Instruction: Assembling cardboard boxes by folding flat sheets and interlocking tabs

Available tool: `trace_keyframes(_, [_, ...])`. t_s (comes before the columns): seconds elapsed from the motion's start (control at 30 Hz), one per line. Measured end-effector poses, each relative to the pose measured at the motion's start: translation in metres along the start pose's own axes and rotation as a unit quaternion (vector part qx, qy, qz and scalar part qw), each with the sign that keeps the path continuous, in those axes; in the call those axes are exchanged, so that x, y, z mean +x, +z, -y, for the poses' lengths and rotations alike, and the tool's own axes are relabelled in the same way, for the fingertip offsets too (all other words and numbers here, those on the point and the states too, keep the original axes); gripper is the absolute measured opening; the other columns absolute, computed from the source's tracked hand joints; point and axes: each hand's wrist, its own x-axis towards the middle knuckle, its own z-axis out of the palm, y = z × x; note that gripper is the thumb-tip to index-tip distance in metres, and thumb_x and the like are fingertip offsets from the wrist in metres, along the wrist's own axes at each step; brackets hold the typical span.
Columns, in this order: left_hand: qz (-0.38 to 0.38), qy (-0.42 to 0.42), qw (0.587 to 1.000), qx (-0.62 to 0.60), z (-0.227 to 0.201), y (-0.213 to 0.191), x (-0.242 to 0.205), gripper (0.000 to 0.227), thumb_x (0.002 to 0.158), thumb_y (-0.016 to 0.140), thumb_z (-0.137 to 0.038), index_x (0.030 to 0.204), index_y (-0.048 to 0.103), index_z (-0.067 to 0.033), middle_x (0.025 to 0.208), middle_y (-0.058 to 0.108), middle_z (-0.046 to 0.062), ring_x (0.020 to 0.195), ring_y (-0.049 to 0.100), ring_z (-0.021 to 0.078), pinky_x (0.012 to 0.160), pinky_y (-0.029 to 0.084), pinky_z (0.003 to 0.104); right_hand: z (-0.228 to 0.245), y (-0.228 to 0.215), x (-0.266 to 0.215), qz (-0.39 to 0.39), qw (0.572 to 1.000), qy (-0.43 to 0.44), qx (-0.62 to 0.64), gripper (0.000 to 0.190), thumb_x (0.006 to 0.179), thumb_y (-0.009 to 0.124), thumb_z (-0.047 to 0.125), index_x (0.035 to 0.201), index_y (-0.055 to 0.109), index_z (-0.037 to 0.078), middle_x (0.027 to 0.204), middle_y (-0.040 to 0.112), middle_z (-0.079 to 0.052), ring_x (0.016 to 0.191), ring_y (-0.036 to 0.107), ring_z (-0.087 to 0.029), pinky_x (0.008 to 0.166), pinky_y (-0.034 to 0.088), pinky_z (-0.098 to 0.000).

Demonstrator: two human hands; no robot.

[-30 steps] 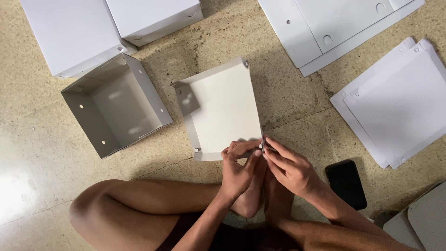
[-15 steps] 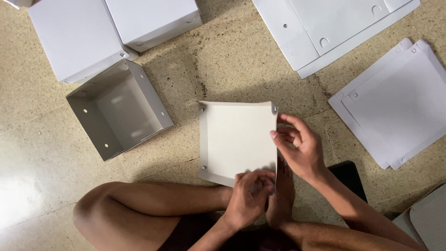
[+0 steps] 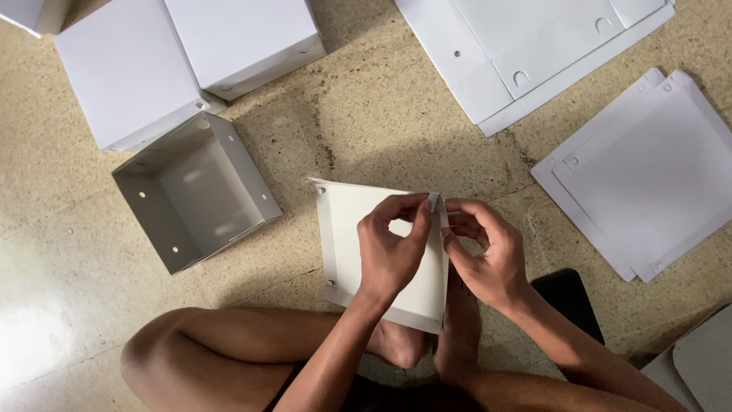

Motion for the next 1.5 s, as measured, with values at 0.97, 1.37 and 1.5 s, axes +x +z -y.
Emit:
trace_keyframes(0.97, [-0.018,0.048,0.995,-0.083,0.025,0.013,-0.026,0.009,0.090,0.074,-0.009,0.097,0.079,-0.0061,0.078,0.077,0.010,0.078,0.069,0.0122,0.080,0.056,0.032,0.006,0.003,0.003,-0.069,0.998,-0.006,0.000,0.007,0.083,0.072,-0.010,0.086,0.066,-0.007,0.110,0.070,-0.020,0.085,0.074,-0.025,0.067,0.061,-0.0275])
trace_keyframes(1.37, [-0.001,0.032,0.992,-0.121,0.035,0.012,-0.027,0.009,0.093,0.071,-0.007,0.097,0.079,-0.0061,0.078,0.076,0.008,0.080,0.064,0.0096,0.081,0.054,0.032,0.008,0.000,0.006,-0.035,0.999,-0.020,-0.011,0.006,0.082,0.075,-0.006,0.085,0.071,-0.003,0.111,0.071,-0.017,0.092,0.072,-0.025,0.073,0.062,-0.0301])
trace_keyframes(1.5, [0.012,0.024,0.991,-0.129,0.040,0.011,-0.022,0.009,0.089,0.077,-0.008,0.098,0.079,-0.0061,0.077,0.075,0.006,0.079,0.064,0.0097,0.081,0.054,0.031,0.009,-0.001,0.007,-0.022,1.000,-0.007,0.006,0.005,0.084,0.074,-0.004,0.087,0.072,-0.003,0.114,0.071,-0.017,0.095,0.070,-0.022,0.076,0.061,-0.0307])
